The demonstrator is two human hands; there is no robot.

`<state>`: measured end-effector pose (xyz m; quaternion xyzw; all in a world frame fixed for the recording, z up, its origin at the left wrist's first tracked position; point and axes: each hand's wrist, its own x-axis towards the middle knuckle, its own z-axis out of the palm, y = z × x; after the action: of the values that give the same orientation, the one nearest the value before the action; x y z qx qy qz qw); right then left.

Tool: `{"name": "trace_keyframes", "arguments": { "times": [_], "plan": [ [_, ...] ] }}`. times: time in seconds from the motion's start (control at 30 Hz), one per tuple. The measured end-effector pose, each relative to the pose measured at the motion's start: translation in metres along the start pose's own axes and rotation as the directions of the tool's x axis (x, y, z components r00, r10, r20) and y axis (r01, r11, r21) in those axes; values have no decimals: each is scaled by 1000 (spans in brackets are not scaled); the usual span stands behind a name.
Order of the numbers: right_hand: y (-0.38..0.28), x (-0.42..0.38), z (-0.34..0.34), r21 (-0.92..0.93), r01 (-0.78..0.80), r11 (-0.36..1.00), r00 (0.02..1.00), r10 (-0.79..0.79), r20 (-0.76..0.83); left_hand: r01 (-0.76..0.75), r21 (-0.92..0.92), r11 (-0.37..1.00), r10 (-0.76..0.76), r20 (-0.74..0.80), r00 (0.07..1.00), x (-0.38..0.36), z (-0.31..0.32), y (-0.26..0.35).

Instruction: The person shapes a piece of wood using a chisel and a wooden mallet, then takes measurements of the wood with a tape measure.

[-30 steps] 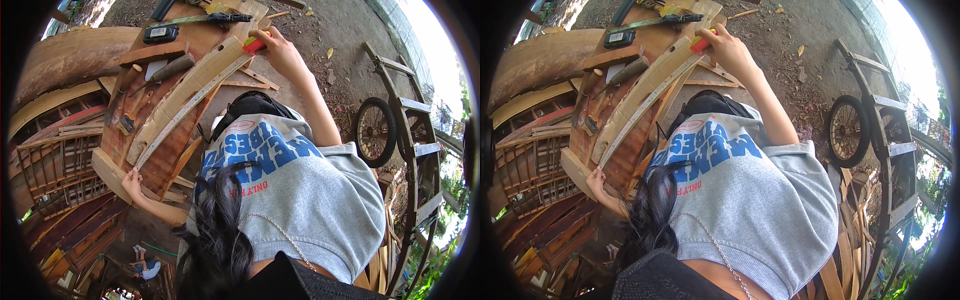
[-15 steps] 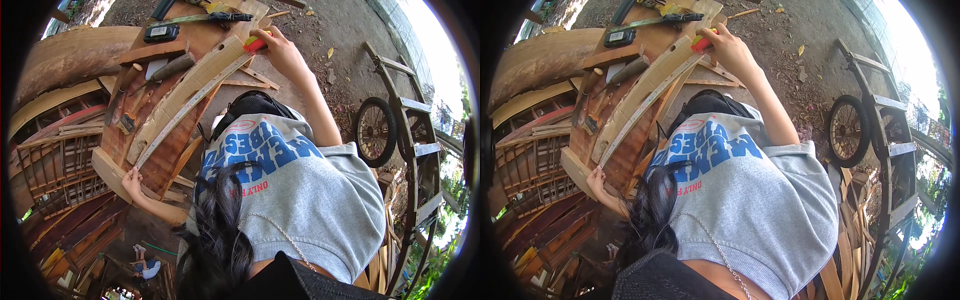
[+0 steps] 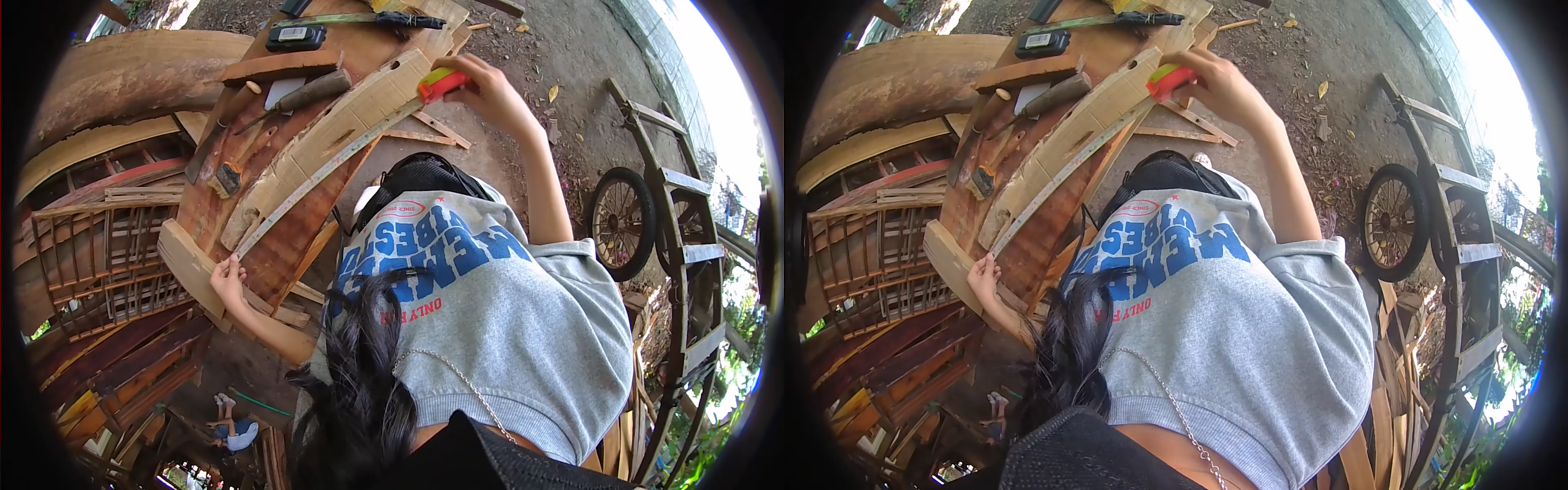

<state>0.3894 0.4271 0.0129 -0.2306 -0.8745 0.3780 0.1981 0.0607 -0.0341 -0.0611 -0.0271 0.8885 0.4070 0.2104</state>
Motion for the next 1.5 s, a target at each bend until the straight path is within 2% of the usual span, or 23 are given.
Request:
{"name": "trace_keyframes", "arguments": {
  "times": [0.1, 0.17, 0.27, 0.3, 0.4, 0.43, 0.5, 0.57, 0.6, 0.67, 0.77, 0.8, 0.83, 0.9, 0.93, 1.0, 1.1, 1.17, 1.23, 1.33, 1.37, 1.43, 1.5],
  "plan": [
    [-21, -1, 37, -6, 164, 986, 984, -164, 68, -21, -16, 1000, 21, -24, 1000, -15, 1, 5],
    [-52, 0, 53, 104, 128, 986, 966, -148, 214, -33, -33, 999, 31, -52, 998, -25, -3, 13],
    [-74, -2, 89, 175, 244, 954, 951, -271, 151, -212, 23, 977, 210, -261, 942, -36, -27, 19],
    [-82, -2, 94, 146, 222, 964, 956, -245, 163, -212, 22, 977, 211, -264, 941, -41, -32, 29],
    [-90, -5, 101, 149, 276, 950, 959, -281, 19, -356, 27, 934, 342, -346, 874, -60, -34, 71],
    [-93, -9, 99, 170, 215, 962, 976, -208, -58, -357, 25, 934, 343, -346, 873, -60, -30, 81],
    [-85, -15, 97, 163, 142, 976, 979, -114, -172, -430, -87, 898, 391, -289, 874, -56, -15, 106],
    [-85, -23, 89, 143, 53, 988, 989, -33, -143, -442, -162, 882, 428, -118, 896, -54, 21, 138],
    [-83, -28, 88, 142, 49, 989, 989, -28, -148, -474, -190, 860, 488, 34, 872, -58, 44, 156],
    [-74, -39, 90, 74, 6, 997, 956, 16, -292, -535, -204, 820, 570, 380, 729, -72, 97, 188],
    [-66, -49, 94, 143, -61, 988, 921, 111, -374, -558, -308, 770, 560, 744, 363, -89, 174, 211],
    [-67, -51, 93, 135, -75, 988, 907, 124, -403, -557, -360, 748, 569, 780, 261, -92, 194, 215],
    [-66, -52, 92, 136, -83, 987, 900, 132, -415, -561, -360, 745, 566, 787, 247, -97, 207, 220],
    [-61, -55, 91, 103, -128, 986, 865, 162, -474, -460, -411, 787, 510, 853, 111, -102, 227, 229],
    [-57, -56, 92, 114, -150, 982, 844, 187, -502, -464, -407, 787, 502, 859, 97, -99, 234, 232],
    [-55, -58, 92, 76, -172, 982, 832, 186, -522, -398, -150, 905, 246, 948, 201, -91, 246, 236],
    [-54, -65, 92, -11, -202, 979, 825, 164, -540, -373, -183, 910, 241, 963, 117, -84, 258, 247],
    [-55, -68, 95, -58, -220, 974, 822, 152, -549, -505, -284, 815, 385, 917, 106, -72, 261, 257],
    [-50, -73, 95, -115, -296, 948, 782, 172, -598, -550, -290, 783, 478, 847, 233, -53, 269, 266],
    [-39, -82, 93, -89, -338, 937, 768, 220, -602, -794, -246, 557, 635, 741, 216, -41, 282, 281],
    [-41, -81, 96, -88, -338, 937, 767, 221, -602, -794, -245, 557, 635, 742, 216, -41, 283, 280],
    [-44, -80, 101, -66, -350, 934, 774, 249, -583, -927, -67, 368, 678, 702, 219, -47, 290, 278],
    [-43, -81, 103, -68, -353, 933, 772, 249, -584, -927, -101, 360, 710, 675, 202, -44, 299, 271]
  ]
}}
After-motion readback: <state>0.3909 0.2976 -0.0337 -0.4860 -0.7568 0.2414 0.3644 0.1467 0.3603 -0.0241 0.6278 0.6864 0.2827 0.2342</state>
